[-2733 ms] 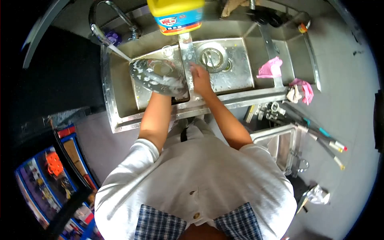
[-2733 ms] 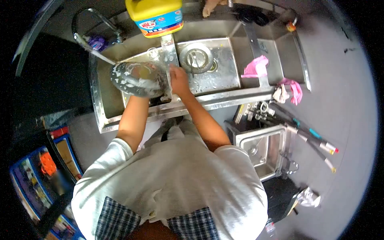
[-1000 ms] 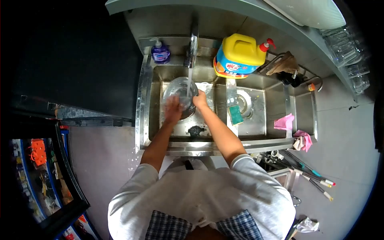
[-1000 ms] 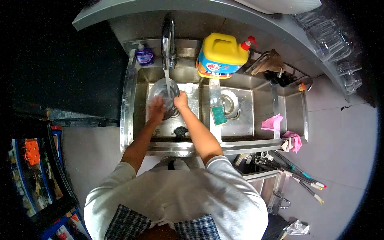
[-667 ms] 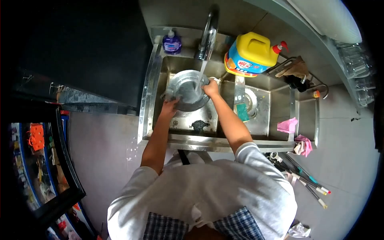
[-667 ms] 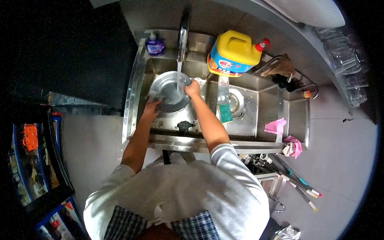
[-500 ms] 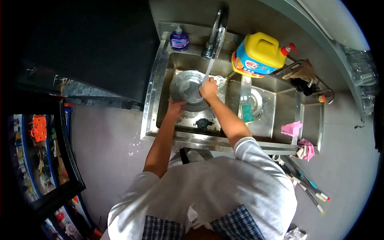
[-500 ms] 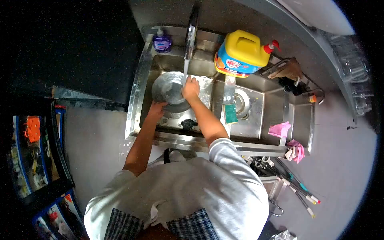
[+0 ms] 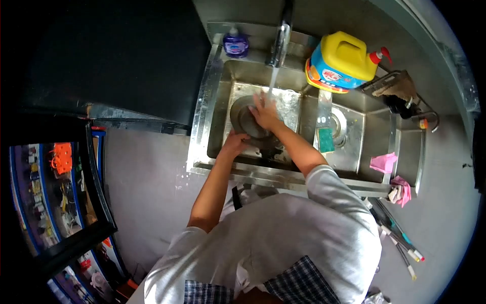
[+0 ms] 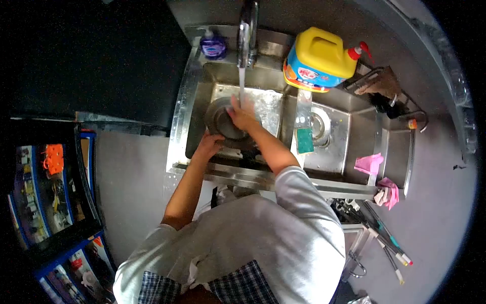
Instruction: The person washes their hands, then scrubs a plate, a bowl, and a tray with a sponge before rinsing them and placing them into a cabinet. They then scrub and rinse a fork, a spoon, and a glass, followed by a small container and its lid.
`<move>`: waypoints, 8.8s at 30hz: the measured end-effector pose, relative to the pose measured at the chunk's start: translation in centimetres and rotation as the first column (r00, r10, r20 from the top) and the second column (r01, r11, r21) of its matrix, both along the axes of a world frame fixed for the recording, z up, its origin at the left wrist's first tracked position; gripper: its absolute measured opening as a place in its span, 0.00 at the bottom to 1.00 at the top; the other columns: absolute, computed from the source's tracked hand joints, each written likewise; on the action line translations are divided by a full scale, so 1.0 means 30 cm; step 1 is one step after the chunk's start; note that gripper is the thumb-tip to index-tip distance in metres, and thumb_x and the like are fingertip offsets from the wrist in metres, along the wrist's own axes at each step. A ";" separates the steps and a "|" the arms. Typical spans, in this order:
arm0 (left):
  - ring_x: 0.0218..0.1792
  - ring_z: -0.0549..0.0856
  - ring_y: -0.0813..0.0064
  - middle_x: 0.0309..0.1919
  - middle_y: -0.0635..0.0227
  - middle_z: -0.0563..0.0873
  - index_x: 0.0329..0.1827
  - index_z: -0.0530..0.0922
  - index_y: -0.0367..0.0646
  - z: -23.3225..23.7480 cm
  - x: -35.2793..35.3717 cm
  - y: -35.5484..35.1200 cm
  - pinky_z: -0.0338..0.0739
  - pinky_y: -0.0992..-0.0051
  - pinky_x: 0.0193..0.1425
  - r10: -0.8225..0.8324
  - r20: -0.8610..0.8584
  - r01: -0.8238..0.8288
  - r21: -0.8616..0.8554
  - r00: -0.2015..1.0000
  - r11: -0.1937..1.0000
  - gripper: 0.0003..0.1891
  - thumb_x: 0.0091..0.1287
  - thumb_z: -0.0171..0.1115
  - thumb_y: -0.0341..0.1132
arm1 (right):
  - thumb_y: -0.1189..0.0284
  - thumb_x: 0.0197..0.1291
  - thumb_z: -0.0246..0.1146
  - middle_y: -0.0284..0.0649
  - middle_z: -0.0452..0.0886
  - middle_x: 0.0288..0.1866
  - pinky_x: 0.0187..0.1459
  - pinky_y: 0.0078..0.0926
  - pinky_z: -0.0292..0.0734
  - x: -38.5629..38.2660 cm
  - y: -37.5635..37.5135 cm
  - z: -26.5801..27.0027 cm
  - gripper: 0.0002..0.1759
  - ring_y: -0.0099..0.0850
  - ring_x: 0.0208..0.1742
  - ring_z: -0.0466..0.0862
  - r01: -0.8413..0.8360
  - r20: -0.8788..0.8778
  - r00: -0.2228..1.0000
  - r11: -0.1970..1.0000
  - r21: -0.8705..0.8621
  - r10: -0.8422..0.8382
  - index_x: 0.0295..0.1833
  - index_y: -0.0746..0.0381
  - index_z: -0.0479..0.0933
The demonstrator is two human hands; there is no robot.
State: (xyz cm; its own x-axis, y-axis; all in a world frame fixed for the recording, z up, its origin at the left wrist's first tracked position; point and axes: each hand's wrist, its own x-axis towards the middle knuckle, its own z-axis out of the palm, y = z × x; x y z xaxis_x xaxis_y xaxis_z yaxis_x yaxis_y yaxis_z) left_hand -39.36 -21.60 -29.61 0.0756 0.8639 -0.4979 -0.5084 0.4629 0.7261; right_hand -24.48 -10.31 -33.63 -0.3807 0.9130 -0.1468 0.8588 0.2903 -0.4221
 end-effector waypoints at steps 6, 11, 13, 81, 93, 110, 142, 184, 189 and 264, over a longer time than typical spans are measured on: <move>0.52 0.77 0.58 0.53 0.60 0.74 0.58 0.70 0.51 -0.203 -0.019 0.046 0.76 0.63 0.50 -0.033 -0.181 0.082 0.270 0.983 0.959 0.31 0.48 0.52 0.16 | 0.51 0.68 0.40 0.44 0.45 0.76 0.68 0.55 0.42 0.000 -0.054 0.074 0.33 0.50 0.75 0.44 -0.454 -0.172 0.866 0.882 0.124 0.470 0.74 0.51 0.44; 0.39 0.79 0.61 0.46 0.61 0.77 0.60 0.67 0.51 0.024 0.075 0.078 0.76 0.68 0.33 0.275 0.205 -0.262 -0.088 0.939 0.961 0.31 0.52 0.48 0.16 | 0.53 0.65 0.46 0.46 0.49 0.74 0.66 0.61 0.42 0.045 -0.032 -0.019 0.32 0.53 0.73 0.47 -0.170 -0.052 0.983 0.978 0.117 0.177 0.72 0.52 0.51; 0.41 0.79 0.60 0.48 0.61 0.76 0.60 0.67 0.51 0.057 0.099 0.077 0.77 0.66 0.36 0.262 0.126 -0.248 -0.116 0.957 0.962 0.31 0.51 0.48 0.16 | 0.55 0.64 0.50 0.47 0.52 0.73 0.66 0.62 0.44 -0.031 -0.052 -0.049 0.30 0.55 0.73 0.48 -0.100 -0.273 0.946 0.957 0.272 0.176 0.69 0.53 0.57; 0.30 0.79 0.70 0.26 0.64 0.82 0.41 0.78 0.36 0.057 0.051 0.308 0.73 0.67 0.37 -0.142 -0.743 0.357 0.138 0.654 0.924 0.11 0.65 0.58 0.37 | 0.51 0.59 0.57 0.52 0.79 0.46 0.38 0.43 0.80 0.101 0.130 0.306 0.34 0.43 0.46 0.82 0.166 -0.519 0.518 0.675 -0.719 -0.681 0.54 0.72 0.71; 0.49 0.80 0.63 0.50 0.58 0.80 0.57 0.70 0.35 -0.030 0.006 0.274 0.76 0.61 0.47 0.182 0.033 -0.175 -0.153 0.983 0.973 0.28 0.62 0.63 0.48 | 0.62 0.61 0.61 0.42 0.76 0.56 0.57 0.40 0.71 0.273 -0.008 -0.097 0.24 0.38 0.55 0.76 -0.338 -0.361 -0.294 0.450 -0.827 -0.885 0.60 0.60 0.69; 0.61 0.67 0.49 0.62 0.56 0.69 0.63 0.65 0.44 -0.196 0.201 0.461 0.63 0.52 0.61 0.092 -0.877 0.480 0.343 0.472 0.807 0.25 0.62 0.53 0.39 | 0.76 0.55 0.64 0.46 0.76 0.50 0.51 0.46 0.72 0.245 -0.019 0.100 0.22 0.41 0.47 0.78 0.001 -0.440 -0.390 0.477 -0.879 -0.809 0.54 0.64 0.66; 0.55 0.76 0.62 0.54 0.62 0.77 0.58 0.71 0.40 -0.103 -0.045 0.277 0.71 0.58 0.58 0.267 0.294 -0.230 -0.157 0.917 0.961 0.21 0.66 0.59 0.41 | 0.65 0.59 0.61 0.49 0.73 0.58 0.60 0.43 0.66 0.162 -0.024 0.040 0.26 0.44 0.58 0.73 0.382 -0.561 -0.019 0.512 -0.769 -0.828 0.59 0.66 0.66; 0.54 0.77 0.55 0.55 0.51 0.75 0.60 0.67 0.39 0.097 0.046 0.193 0.72 0.47 0.51 0.349 -0.864 -0.075 0.346 0.363 0.935 0.26 0.59 0.63 0.36 | 0.82 0.54 0.57 0.51 0.77 0.48 0.45 0.51 0.77 0.274 -0.084 0.096 0.18 0.46 0.46 0.79 -0.315 -0.354 -0.150 0.384 -0.868 -0.923 0.52 0.70 0.69; 0.32 0.82 0.65 0.36 0.58 0.82 0.54 0.69 0.36 0.120 0.061 0.271 0.73 0.67 0.25 0.179 -0.423 -0.276 -0.178 0.888 0.945 0.22 0.56 0.64 0.28 | 0.79 0.56 0.60 0.44 0.79 0.40 0.30 0.39 0.83 0.317 0.024 0.126 0.16 0.38 0.31 0.82 -0.043 -0.448 0.175 0.448 -0.893 -0.877 0.51 0.64 0.70; 0.27 0.84 0.64 0.31 0.56 0.83 0.49 0.72 0.36 0.228 -0.959 -0.304 0.80 0.66 0.30 -0.076 -0.720 0.118 0.009 0.690 0.993 0.19 0.55 0.56 0.36 | 0.76 0.44 0.63 0.49 0.82 0.28 0.35 0.33 0.75 0.125 -0.832 0.788 0.13 0.36 0.30 0.82 0.803 -0.311 0.592 0.575 0.155 -0.743 0.36 0.73 0.77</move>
